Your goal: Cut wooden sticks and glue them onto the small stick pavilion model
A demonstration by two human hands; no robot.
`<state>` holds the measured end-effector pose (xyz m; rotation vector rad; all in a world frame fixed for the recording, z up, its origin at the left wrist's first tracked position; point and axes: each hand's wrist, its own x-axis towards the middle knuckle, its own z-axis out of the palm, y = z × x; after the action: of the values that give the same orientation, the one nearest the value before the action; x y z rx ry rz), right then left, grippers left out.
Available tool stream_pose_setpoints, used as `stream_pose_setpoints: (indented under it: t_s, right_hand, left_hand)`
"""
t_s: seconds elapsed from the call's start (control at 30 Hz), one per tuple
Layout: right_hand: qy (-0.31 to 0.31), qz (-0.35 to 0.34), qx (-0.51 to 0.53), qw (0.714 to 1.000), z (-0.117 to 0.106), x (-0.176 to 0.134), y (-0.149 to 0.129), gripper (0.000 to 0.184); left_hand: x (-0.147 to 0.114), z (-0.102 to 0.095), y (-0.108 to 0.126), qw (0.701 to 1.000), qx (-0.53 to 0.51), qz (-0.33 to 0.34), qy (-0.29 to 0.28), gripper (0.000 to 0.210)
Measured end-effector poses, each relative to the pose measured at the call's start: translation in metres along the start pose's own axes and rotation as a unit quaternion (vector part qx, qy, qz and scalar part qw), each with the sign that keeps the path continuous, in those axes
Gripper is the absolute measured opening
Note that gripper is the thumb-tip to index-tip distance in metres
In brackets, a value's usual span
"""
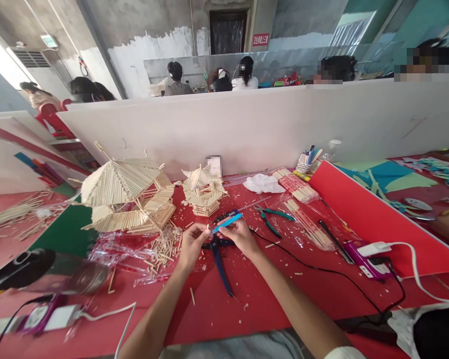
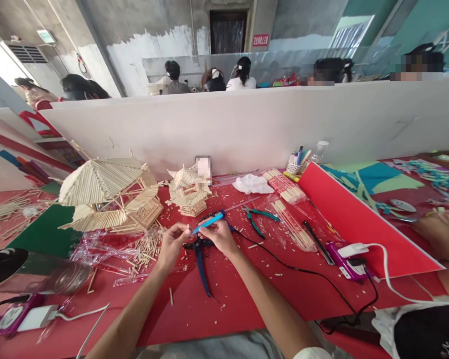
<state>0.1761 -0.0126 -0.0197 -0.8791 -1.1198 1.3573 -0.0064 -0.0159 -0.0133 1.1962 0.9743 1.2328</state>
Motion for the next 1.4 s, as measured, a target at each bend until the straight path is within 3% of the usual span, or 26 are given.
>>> stream_pose_setpoints:
  t_s: [0.23, 0.43, 0.6, 0.67, 0.77, 0.9, 1.0, 1.2, 1.4]
  right_hand:
    - [0.013, -0.013, -0.006, 1.000, 0.002, -0.001, 0.005, 0.042]
    - [-0.009, -0.018, -0.019, 1.000, 0.004, -0.001, 0.001, 0.043]
    - [-0.013, -0.109, -0.108, 0.988, -0.005, -0.004, -0.012, 0.036]
    - [0.005, -0.144, -0.221, 0.965, -0.014, -0.005, -0.018, 0.036]
    - [-0.014, -0.162, -0.438, 0.884, -0.026, -0.005, -0.025, 0.032]
    - [-0.065, -0.114, -0.614, 0.779, -0.033, -0.005, -0.029, 0.028]
    - [-0.089, -0.066, -0.674, 0.730, -0.032, -0.006, -0.029, 0.027]
    - [-0.116, -0.020, -0.709, 0.695, -0.028, -0.008, -0.031, 0.025]
    - [-0.129, -0.010, -0.708, 0.694, -0.029, -0.009, -0.034, 0.026]
  left_hand:
    - [0.000, 0.004, -0.010, 0.999, -0.040, 0.002, 0.016, 0.037]
    - [0.001, 0.003, 0.000, 1.000, -0.015, 0.003, 0.003, 0.034]
    - [0.008, -0.010, 0.009, 0.998, 0.031, 0.049, 0.027, 0.034]
    - [0.010, -0.016, 0.012, 0.997, 0.039, 0.052, 0.035, 0.039]
    - [0.012, -0.022, 0.017, 0.997, 0.048, 0.047, 0.029, 0.050]
    - [0.012, -0.024, 0.021, 0.998, 0.055, 0.041, 0.008, 0.056]
    - [0.013, -0.025, 0.021, 0.999, 0.042, 0.032, -0.003, 0.054]
    - [0.014, -0.027, 0.018, 1.000, 0.014, 0.002, -0.007, 0.056]
    - [0.014, -0.029, 0.018, 1.000, -0.017, -0.011, -0.023, 0.056]
